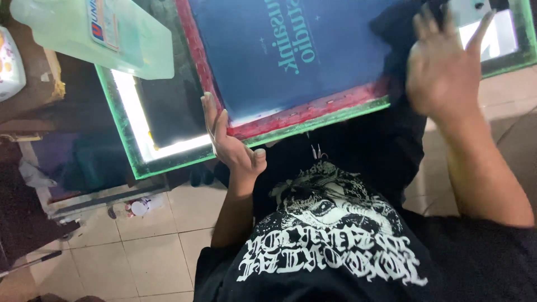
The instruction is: Cleaning a screen printing frame by wiping it thoroughly with a cloth.
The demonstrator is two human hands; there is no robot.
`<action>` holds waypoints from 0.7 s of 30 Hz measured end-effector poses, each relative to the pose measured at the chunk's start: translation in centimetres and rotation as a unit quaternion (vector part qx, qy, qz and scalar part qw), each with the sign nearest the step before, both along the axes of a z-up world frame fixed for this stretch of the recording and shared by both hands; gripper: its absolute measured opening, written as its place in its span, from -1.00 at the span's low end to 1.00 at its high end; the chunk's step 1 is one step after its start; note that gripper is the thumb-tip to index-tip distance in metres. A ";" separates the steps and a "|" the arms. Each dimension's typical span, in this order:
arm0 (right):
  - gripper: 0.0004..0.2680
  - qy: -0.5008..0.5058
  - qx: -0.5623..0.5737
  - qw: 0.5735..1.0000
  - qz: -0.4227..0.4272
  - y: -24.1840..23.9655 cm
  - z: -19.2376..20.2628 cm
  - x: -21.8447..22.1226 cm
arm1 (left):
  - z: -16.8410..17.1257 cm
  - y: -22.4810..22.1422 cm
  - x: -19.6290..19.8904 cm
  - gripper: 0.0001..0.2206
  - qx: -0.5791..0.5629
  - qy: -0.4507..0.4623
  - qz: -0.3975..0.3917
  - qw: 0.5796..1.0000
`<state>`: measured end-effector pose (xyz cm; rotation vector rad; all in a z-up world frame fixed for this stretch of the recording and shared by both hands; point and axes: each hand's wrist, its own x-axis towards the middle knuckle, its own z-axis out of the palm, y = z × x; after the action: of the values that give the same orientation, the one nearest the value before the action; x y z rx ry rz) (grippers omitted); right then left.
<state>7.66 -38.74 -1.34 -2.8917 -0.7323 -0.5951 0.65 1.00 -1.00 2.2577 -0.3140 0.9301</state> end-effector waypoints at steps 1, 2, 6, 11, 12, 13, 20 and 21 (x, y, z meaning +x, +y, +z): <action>-0.60 0.013 0.008 1.000 0.005 0.0 0.4 -0.2 | 0.1 -0.1 0.0 -0.17 -0.023 -0.019 -0.005 1.000; -0.60 0.018 0.011 1.000 0.012 -0.3 1.1 0.5 | 0.1 -0.5 0.7 -0.16 -0.049 -0.047 -0.008 0.998; -0.61 0.053 0.028 0.998 0.033 1.6 3.3 -0.1 | 0.2 -0.3 0.1 -0.18 -0.044 -0.025 -0.017 0.999; -0.62 0.122 0.091 0.985 0.082 6.7 5.1 0.5 | -0.1 -0.2 0.3 -0.16 -0.031 -0.031 0.003 0.999; -0.62 0.121 0.091 0.985 0.084 7.4 5.4 0.9 | -0.1 -0.2 0.3 -0.16 -0.031 -0.032 0.005 0.999; -0.62 0.139 0.106 0.980 0.099 8.2 5.7 1.3 | -0.1 -0.3 0.3 -0.17 -0.034 -0.029 0.006 0.999; -0.59 0.226 0.184 0.942 0.169 11.9 7.7 0.8 | 0.3 -0.4 -0.1 -0.23 -0.045 0.009 0.010 0.999; -0.59 0.225 0.185 0.942 0.169 12.4 8.1 0.5 | 0.7 -0.5 -0.2 -0.23 -0.045 0.009 0.010 0.999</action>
<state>8.17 -26.33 6.76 -2.3465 -0.8980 -0.0162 0.47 0.55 -0.30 2.1893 -0.2384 0.9160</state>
